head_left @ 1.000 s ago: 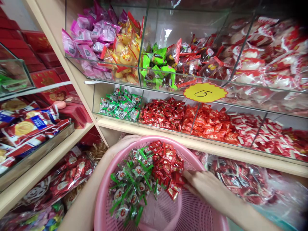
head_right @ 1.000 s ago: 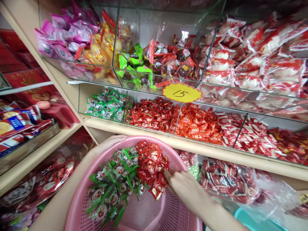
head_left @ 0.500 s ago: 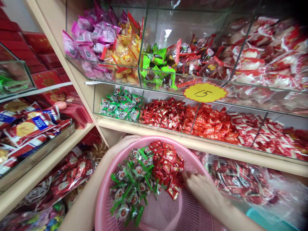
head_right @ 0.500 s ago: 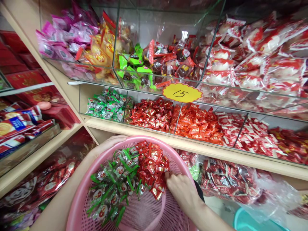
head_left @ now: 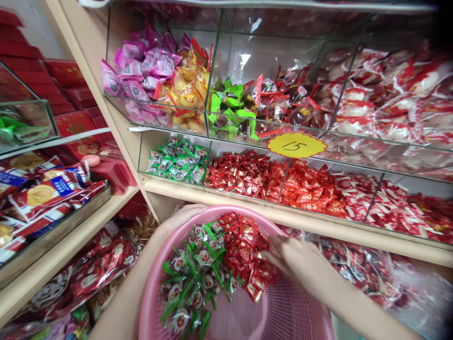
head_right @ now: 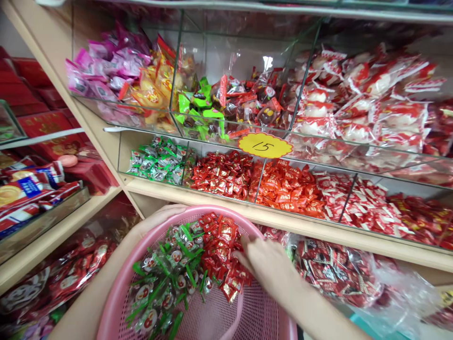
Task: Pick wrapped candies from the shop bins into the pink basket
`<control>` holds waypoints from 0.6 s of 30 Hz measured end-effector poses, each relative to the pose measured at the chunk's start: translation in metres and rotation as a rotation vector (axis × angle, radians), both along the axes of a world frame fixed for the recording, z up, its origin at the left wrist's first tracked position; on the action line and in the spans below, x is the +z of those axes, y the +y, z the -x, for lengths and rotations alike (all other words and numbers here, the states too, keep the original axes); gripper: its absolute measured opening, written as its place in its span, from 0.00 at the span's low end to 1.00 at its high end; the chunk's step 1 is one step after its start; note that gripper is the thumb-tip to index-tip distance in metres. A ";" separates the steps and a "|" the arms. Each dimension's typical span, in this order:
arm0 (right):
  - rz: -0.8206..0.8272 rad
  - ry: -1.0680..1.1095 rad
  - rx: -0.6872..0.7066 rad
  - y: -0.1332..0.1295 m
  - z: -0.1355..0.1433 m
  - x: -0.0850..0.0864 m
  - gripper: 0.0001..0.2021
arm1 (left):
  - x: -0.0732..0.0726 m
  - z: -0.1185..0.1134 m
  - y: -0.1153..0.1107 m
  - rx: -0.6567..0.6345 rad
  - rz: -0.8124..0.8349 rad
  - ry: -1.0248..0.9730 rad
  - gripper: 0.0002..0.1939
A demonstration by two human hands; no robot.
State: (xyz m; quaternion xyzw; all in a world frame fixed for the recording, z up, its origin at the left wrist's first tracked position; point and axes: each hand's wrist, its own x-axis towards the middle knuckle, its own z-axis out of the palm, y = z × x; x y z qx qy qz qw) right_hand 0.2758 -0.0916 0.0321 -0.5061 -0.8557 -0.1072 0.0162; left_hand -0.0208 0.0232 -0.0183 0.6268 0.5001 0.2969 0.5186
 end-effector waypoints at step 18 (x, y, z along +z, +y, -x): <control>0.166 0.107 -0.533 0.140 0.050 0.041 0.20 | -0.002 0.000 0.002 -0.054 -0.022 -0.039 0.16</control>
